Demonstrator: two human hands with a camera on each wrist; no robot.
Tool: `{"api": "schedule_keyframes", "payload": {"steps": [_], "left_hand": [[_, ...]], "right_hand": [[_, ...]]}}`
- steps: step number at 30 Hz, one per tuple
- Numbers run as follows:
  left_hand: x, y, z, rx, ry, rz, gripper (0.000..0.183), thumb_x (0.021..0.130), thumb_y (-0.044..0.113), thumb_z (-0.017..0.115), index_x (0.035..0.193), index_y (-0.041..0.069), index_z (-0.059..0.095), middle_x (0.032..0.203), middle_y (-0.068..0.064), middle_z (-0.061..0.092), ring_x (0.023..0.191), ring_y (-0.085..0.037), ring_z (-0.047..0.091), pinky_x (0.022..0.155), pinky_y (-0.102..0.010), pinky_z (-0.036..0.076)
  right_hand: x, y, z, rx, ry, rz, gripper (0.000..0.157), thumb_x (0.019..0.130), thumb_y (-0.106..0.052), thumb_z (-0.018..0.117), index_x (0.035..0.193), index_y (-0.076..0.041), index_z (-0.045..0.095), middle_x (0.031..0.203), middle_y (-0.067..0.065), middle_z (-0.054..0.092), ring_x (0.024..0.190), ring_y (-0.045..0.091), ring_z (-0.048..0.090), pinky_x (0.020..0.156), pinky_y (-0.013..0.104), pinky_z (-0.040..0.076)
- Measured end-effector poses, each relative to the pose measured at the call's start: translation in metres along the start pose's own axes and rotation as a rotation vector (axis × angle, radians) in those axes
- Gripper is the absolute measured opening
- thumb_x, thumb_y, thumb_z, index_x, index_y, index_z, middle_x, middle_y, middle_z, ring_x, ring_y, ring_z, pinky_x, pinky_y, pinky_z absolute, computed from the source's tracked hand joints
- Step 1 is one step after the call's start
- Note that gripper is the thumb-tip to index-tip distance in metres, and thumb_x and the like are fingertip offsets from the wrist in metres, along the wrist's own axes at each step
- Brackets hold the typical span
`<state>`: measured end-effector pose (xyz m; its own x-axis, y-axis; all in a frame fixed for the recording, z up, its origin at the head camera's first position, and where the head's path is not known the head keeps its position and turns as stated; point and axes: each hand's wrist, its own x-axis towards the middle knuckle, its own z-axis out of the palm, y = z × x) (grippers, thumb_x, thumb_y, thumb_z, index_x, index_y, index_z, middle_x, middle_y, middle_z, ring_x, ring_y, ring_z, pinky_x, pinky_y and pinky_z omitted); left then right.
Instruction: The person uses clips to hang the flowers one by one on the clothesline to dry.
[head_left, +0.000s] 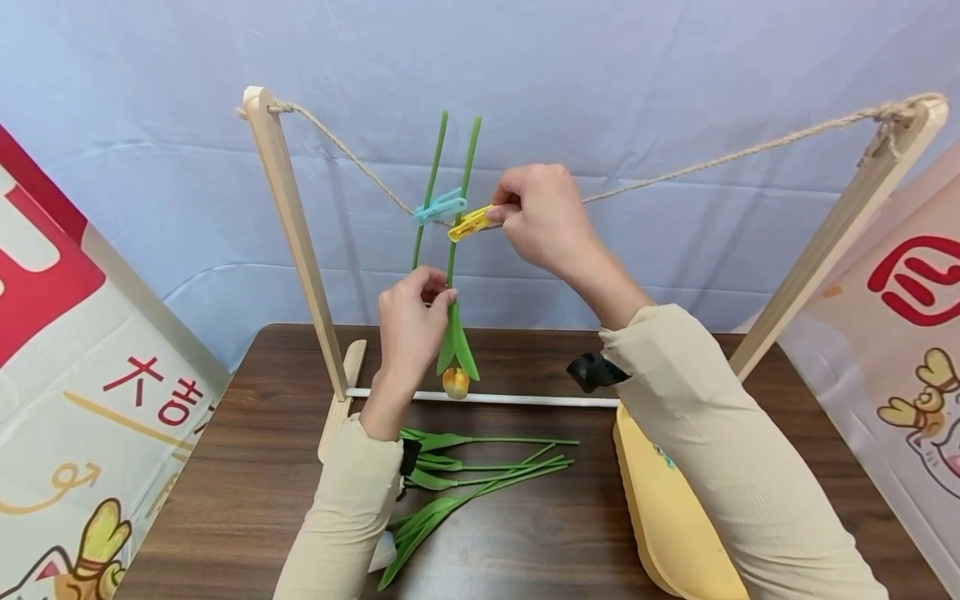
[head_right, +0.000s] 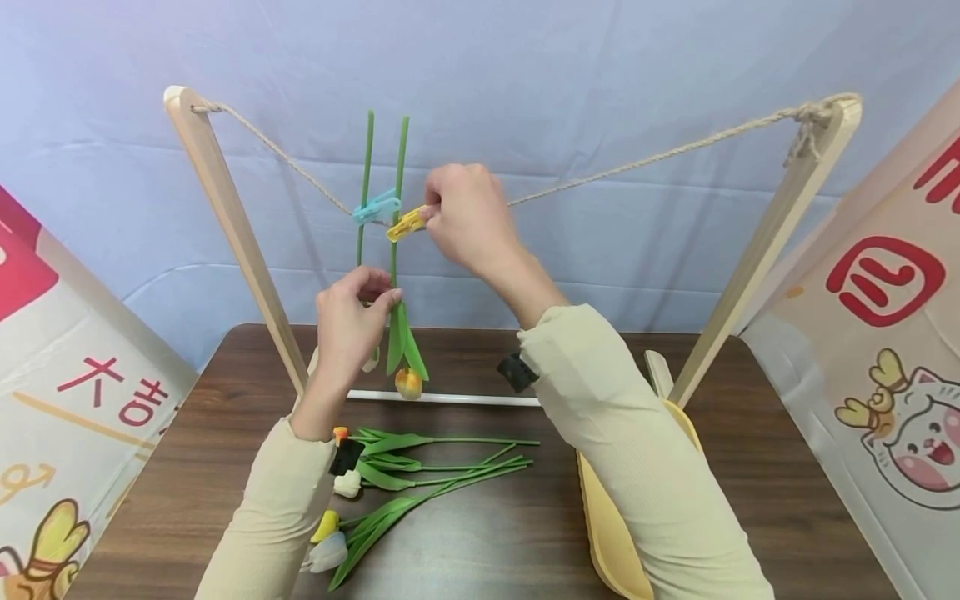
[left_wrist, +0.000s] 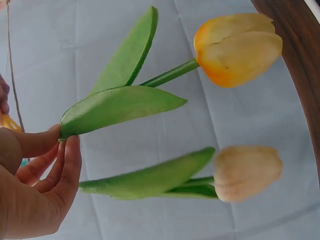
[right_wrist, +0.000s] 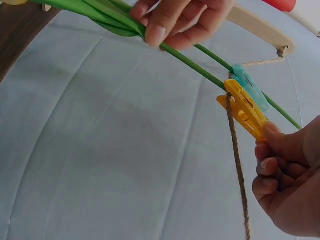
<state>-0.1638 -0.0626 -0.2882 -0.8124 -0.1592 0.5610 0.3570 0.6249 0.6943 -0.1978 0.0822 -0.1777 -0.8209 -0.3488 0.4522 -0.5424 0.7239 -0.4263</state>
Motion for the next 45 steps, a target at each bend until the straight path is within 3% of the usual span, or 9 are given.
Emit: {"api": "schedule_keyframes", "payload": {"steps": [7,15,20,24,30,33,41,45], "left_hand": [[0.002,0.004,0.0,0.001,-0.001,0.01,0.007,0.08,0.006,0.069,0.085,0.001,0.067,0.076,-0.009,0.066,0.069,-0.019,0.063,0.064,-0.034,0.047],[0.002,0.003,0.002,-0.031,-0.013,0.012,0.009,0.081,0.006,0.068,0.087,0.0,0.066,0.08,-0.01,0.066,0.073,-0.021,0.063,0.065,-0.031,0.049],[0.0,0.001,0.003,-0.037,-0.015,0.017,0.01,0.081,0.005,0.068,0.09,0.0,0.066,0.082,-0.01,0.066,0.075,-0.021,0.063,0.065,-0.03,0.05],[0.0,0.0,0.004,-0.039,-0.008,0.014,0.011,0.081,0.003,0.068,0.091,0.0,0.067,0.082,-0.009,0.067,0.075,-0.021,0.064,0.065,-0.03,0.05],[-0.002,-0.002,0.004,-0.027,-0.029,0.02,0.01,0.081,0.003,0.068,0.09,-0.001,0.067,0.08,-0.01,0.066,0.073,-0.021,0.063,0.065,-0.032,0.05],[-0.004,-0.003,0.005,-0.025,-0.045,0.014,0.011,0.082,0.005,0.067,0.09,-0.002,0.067,0.079,-0.01,0.066,0.072,-0.022,0.063,0.065,-0.033,0.051],[-0.01,-0.01,0.006,-0.011,-0.083,0.01,0.01,0.084,0.011,0.065,0.085,0.001,0.067,0.075,-0.007,0.065,0.068,-0.019,0.062,0.064,-0.032,0.05],[-0.012,-0.012,0.007,-0.003,-0.083,0.018,0.009,0.083,0.011,0.066,0.084,0.002,0.067,0.074,-0.007,0.065,0.066,-0.018,0.062,0.064,-0.032,0.049]], "right_hand": [[-0.002,-0.004,0.001,0.007,-0.028,-0.002,0.012,0.086,-0.005,0.061,0.081,0.003,0.069,0.079,0.014,0.066,0.073,0.027,0.056,0.066,0.034,0.042],[-0.009,0.001,-0.001,0.073,-0.004,0.015,0.02,0.085,-0.01,0.064,0.099,0.003,0.066,0.083,0.014,0.063,0.073,0.024,0.056,0.067,0.034,0.043],[-0.022,0.011,-0.001,0.142,0.033,-0.008,0.014,0.084,-0.009,0.065,0.092,0.003,0.064,0.079,0.013,0.062,0.068,0.022,0.056,0.064,0.031,0.043],[-0.033,0.028,-0.004,0.176,-0.056,-0.007,0.01,0.084,-0.01,0.065,0.087,-0.001,0.067,0.074,0.008,0.063,0.063,0.018,0.054,0.059,0.029,0.042],[-0.058,0.066,-0.011,0.141,-0.363,0.031,0.012,0.086,-0.013,0.063,0.09,-0.003,0.069,0.068,0.001,0.061,0.06,0.016,0.055,0.056,0.029,0.042],[-0.074,0.093,-0.011,0.141,-0.465,0.076,0.011,0.086,-0.011,0.062,0.09,-0.002,0.068,0.069,0.0,0.062,0.062,0.017,0.057,0.057,0.03,0.044],[-0.13,0.188,0.003,0.197,-0.596,0.303,0.011,0.086,-0.006,0.059,0.084,0.001,0.067,0.062,0.003,0.058,0.055,0.02,0.056,0.052,0.029,0.044],[-0.161,0.227,0.018,0.206,-0.606,0.412,0.015,0.086,-0.004,0.055,0.085,0.006,0.066,0.062,0.006,0.057,0.051,0.021,0.054,0.046,0.03,0.041]]}}
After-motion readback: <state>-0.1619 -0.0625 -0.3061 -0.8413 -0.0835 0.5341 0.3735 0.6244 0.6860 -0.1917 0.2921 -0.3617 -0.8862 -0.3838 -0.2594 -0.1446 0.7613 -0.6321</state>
